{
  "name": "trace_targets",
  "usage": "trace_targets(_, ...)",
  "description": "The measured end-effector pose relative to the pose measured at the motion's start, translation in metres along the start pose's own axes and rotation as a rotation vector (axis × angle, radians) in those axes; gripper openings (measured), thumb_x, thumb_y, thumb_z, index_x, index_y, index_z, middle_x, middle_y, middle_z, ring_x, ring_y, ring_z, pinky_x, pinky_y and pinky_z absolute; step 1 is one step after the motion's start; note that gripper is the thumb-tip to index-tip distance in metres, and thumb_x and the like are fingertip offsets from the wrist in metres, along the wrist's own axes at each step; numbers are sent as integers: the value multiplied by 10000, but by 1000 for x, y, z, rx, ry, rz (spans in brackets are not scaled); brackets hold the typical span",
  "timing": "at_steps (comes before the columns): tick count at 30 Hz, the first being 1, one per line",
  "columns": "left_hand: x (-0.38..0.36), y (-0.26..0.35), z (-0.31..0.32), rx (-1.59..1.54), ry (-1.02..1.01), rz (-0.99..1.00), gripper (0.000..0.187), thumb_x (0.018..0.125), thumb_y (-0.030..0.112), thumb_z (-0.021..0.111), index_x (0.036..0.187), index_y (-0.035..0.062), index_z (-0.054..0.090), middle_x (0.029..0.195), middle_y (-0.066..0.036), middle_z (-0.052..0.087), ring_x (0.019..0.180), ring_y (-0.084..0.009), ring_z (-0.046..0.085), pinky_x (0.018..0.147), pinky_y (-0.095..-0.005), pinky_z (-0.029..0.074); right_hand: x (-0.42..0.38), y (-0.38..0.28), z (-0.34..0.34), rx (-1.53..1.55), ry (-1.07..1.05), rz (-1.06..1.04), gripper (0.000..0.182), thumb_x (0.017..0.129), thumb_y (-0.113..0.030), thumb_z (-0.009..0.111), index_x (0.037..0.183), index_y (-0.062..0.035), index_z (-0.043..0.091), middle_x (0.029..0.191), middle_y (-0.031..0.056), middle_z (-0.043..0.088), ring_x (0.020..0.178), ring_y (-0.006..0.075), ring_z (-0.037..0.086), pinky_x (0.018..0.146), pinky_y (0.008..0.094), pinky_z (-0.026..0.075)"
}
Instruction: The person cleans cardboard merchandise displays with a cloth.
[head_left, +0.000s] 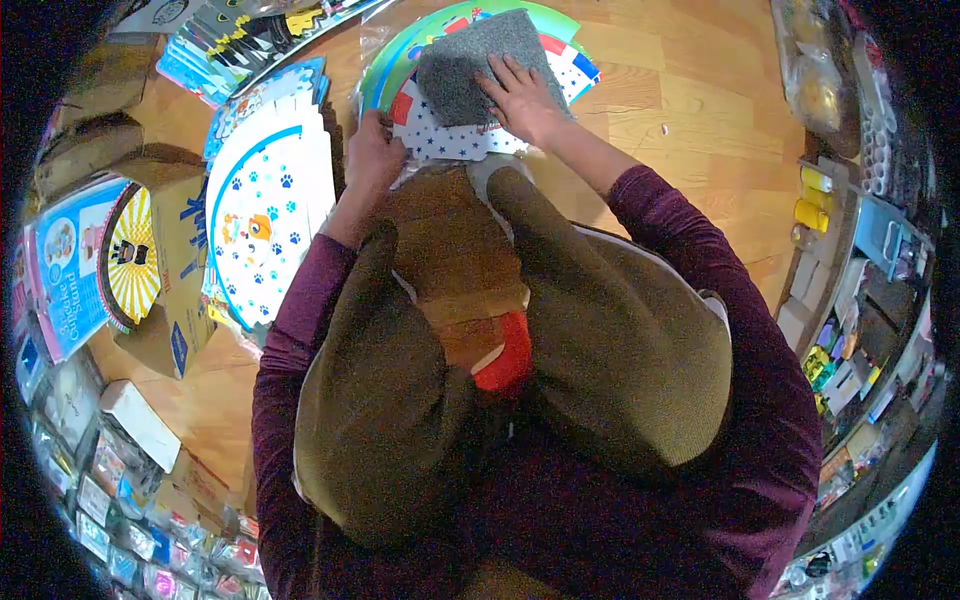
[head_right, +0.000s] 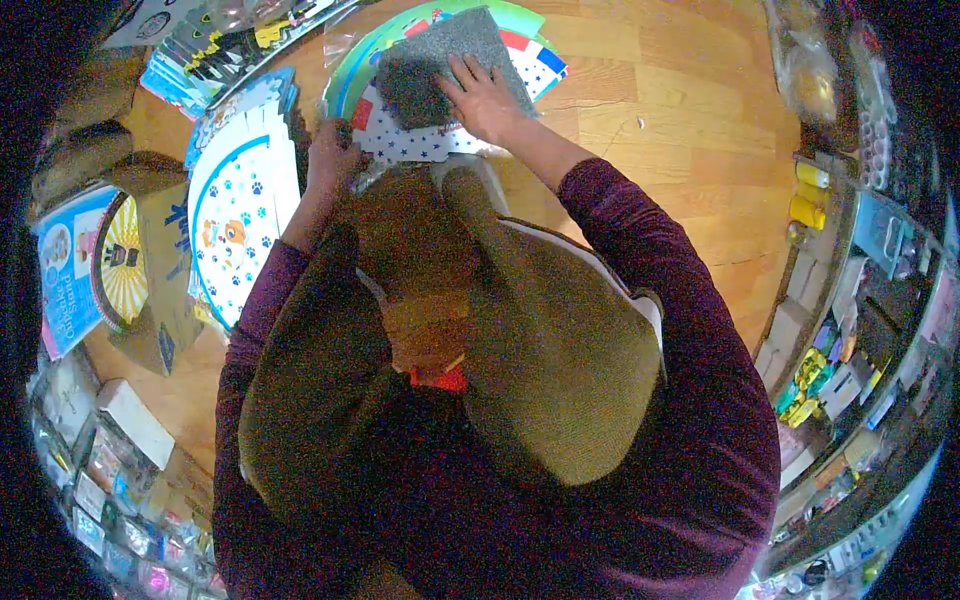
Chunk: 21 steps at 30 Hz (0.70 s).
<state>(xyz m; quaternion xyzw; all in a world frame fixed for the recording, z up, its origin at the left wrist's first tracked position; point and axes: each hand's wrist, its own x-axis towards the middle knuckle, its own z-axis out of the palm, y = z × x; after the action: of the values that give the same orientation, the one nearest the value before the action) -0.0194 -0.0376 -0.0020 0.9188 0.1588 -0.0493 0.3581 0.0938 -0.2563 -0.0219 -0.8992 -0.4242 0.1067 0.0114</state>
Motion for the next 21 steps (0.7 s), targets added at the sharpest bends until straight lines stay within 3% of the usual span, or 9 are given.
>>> trace_targets(3, 6, -23, 10, -90, 43, -38, 311, 676, 144, 566, 951, 18, 493, 819, -193, 581, 804, -354, 559, 706, -408, 436, 0, -2, -2, -12, -21, 15, 508, 813, -223, 464, 1276, -145, 271, 1355, 135, 148, 1238, 316, 175, 974, 475, 219)
trace_targets(5, 6, -25, 10, -127, -150, -85, 321, 683, 175, 583, 959, 21, 529, 855, -203, 579, 820, -351, 555, 710, -399, 436, 1, -3, -2, -8, -25, 28, 511, 813, -225, 466, 1278, -151, 268, 1358, 129, 144, 1240, 310, 176, 975, 473, 218)
trace_targets(9, 3, -22, 11, -203, -242, -243, 305, 693, 209, 592, 924, 12, 555, 858, -203, 579, 831, -342, 554, 708, -401, 435, 7, 4, -13, -150, 13, -140, 491, 784, -215, 492, 1243, -144, 332, 1327, 112, 220, 1221, 287, 218, 969, 476, 226)
trace_targets(11, 2, -32, 17, -10, -33, 23, 249, 711, 176, 586, 864, -21, 568, 733, -168, 598, 734, -302, 589, 658, -374, 460, 19, 10, -36, -169, 33, -226, 477, 771, -211, 502, 1222, -138, 364, 1303, 106, 266, 1200, 281, 257, 961, 484, 233)
trace_targets(13, 1, -27, 11, -38, -117, -81, 264, 711, 185, 585, 891, -7, 555, 807, -190, 585, 772, -333, 569, 681, -398, 442, 35, 14, -68, -100, 282, -219, 332, 749, -196, 506, 1063, -86, 500, 1098, 109, 463, 1061, 269, 404, 926, 503, 263)
trace_targets(15, -3, -17, 4, -68, -196, -181, 282, 710, 194, 584, 918, 7, 542, 880, -212, 573, 810, -364, 548, 705, -423, 424, 48, 14, -102, -101, 369, -177, 350, 735, -212, 535, 1046, -54, 505, 1119, 149, 450, 1070, 293, 389, 923, 470, 274)
trace_targets(18, -11, 8, -4, -20, 64, -109, 273, 704, 157, 589, 933, 21, 526, 882, -195, 557, 832, -366, 522, 710, -423, 420, 61, 8, -150, -34, 567, -156, 336, 716, -207, 562, 975, 2, 517, 1044, 196, 480, 992, 338, 428, 889, 452, 299)
trace_targets(20, -8, 47, -26, 153, 323, 257, 284, 696, 109, 590, 959, 38, 508, 894, -165, 517, 851, -344, 494, 715, -423, 423, 70, 8, -169, 120, 607, -69, 294, 684, -167, 563, 912, 14, 522, 935, 187, 494, 876, 346, 448, 801, 434, 344)
trace_targets(21, -7, 60, -31, 1, 236, 322, 288, 712, 92, 580, 983, 36, 502, 940, -153, 504, 838, -302, 511, 707, -374, 436, 76, 11, -175, 114, 626, -50, 261, 653, -141, 567, 858, 15, 523, 870, 189, 489, 820, 350, 441, 731, 422, 361)
